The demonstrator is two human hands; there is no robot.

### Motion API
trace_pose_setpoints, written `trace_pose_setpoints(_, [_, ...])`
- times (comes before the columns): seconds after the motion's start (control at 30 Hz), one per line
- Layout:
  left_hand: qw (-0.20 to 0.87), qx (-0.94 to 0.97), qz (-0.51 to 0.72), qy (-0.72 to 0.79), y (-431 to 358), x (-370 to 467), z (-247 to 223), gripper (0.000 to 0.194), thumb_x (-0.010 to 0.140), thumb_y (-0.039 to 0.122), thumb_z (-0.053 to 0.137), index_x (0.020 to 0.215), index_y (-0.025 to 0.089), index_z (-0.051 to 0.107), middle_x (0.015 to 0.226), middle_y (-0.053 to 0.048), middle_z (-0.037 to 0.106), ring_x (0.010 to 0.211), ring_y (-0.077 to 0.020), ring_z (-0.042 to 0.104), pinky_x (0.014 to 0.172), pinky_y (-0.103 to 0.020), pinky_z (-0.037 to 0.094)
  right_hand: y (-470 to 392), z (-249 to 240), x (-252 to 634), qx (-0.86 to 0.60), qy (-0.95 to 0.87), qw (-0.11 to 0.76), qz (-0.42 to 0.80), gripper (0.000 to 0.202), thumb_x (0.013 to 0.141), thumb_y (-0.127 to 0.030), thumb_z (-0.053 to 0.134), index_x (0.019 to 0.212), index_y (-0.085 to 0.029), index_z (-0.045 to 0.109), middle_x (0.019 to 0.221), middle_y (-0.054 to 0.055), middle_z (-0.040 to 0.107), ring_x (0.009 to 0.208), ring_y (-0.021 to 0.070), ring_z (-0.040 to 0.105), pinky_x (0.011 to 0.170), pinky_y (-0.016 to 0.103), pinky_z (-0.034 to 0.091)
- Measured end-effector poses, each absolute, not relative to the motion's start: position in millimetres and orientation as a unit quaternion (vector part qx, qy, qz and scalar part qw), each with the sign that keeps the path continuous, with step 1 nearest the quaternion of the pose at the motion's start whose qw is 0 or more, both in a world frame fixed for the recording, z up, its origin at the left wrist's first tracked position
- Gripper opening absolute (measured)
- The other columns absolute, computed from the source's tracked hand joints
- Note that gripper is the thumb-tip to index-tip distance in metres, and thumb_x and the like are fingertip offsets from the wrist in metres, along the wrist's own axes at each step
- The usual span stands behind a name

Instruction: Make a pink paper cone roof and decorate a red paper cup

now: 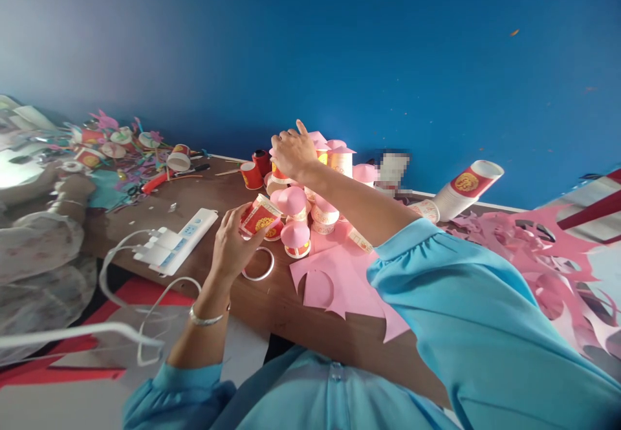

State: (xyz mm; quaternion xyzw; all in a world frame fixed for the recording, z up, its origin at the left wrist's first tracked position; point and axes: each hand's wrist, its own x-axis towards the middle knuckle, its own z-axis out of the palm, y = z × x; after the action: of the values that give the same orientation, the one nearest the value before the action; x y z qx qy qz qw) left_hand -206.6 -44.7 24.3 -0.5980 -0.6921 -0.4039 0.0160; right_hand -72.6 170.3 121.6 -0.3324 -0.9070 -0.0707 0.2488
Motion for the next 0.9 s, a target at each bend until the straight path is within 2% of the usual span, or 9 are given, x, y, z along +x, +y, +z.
trace_pose_setpoints(0.13, [0.025,-0.6,-0.405,-0.69,-45,-205,26,0.053,0.088,0.05,0.074,0.133,0.023,0.066,0.131,-0.013,0.074,0.119,-0.0311,0.072,0.105,-0.046,0.057,160,132,-61,-0.313,-0.908,0.271,-0.057,0.03,0.102,-0.022,0.052,0.125,-0.014,0.071,0.121,0.017,0.076,0.127,0.0374,0.066,0.134,0.073,0.017])
trace_pose_setpoints(0.2, [0.029,-0.6,-0.404,-0.69,-46,-204,27,0.052,0.088,0.05,0.074,0.132,0.023,0.066,0.13,-0.012,0.075,0.118,-0.0311,0.072,0.105,-0.046,0.057,154,136,-56,-0.303,-0.909,0.282,-0.058,0.032,0.104,-0.022,0.047,0.125,-0.013,0.07,0.122,0.018,0.075,0.125,0.0382,0.066,0.13,0.071,0.028])
trace_pose_setpoints(0.3, [0.028,-0.602,-0.4,-0.691,-47,-203,27,0.051,0.088,0.051,0.074,0.132,0.025,0.066,0.131,-0.012,0.075,0.119,-0.0311,0.072,0.105,-0.046,0.057,144,139,-51,-0.314,-0.91,0.261,-0.063,0.03,0.105,-0.02,0.046,0.124,-0.011,0.068,0.127,0.022,0.072,0.12,0.0389,0.066,0.11,0.061,0.052])
trace_pose_setpoints(0.37, [0.028,-0.602,-0.399,-0.691,-48,-204,27,0.052,0.088,0.051,0.075,0.132,0.025,0.065,0.131,-0.011,0.074,0.119,-0.0312,0.072,0.105,-0.046,0.057,138,140,-49,-0.318,-0.914,0.243,-0.059,0.028,0.106,-0.022,0.047,0.124,-0.012,0.067,0.129,0.022,0.071,0.117,0.0378,0.067,0.097,0.053,0.058])
trace_pose_setpoints(0.5, [0.029,-0.598,-0.408,-0.689,-51,-209,26,0.055,0.088,0.052,0.075,0.134,0.024,0.064,0.131,-0.012,0.074,0.12,-0.0314,0.071,0.106,-0.047,0.057,128,145,-40,-0.31,-0.906,0.284,-0.053,0.031,0.11,-0.03,0.047,0.133,-0.016,0.062,0.139,0.018,0.067,0.113,0.0337,0.068,0.09,0.045,0.06])
trace_pose_setpoints(0.67, [0.025,-0.578,-0.419,-0.7,-54,-221,27,0.057,0.086,0.051,0.076,0.135,0.024,0.065,0.132,-0.012,0.075,0.121,-0.0315,0.071,0.108,-0.047,0.056,112,152,-11,-0.288,-0.886,0.362,-0.044,0.038,0.112,-0.035,0.044,0.146,-0.021,0.054,0.148,0.014,0.062,0.124,0.035,0.066,0.093,0.046,0.062])
trace_pose_setpoints(0.9, [0.021,-0.557,-0.422,-0.715,-56,-227,30,0.058,0.084,0.049,0.078,0.136,0.025,0.066,0.132,-0.01,0.075,0.118,-0.0303,0.072,0.103,-0.044,0.058,100,147,4,-0.288,-0.905,0.312,-0.02,0.035,0.112,-0.036,0.046,0.14,-0.02,0.057,0.149,0.015,0.061,0.127,0.0353,0.064,0.094,0.047,0.061])
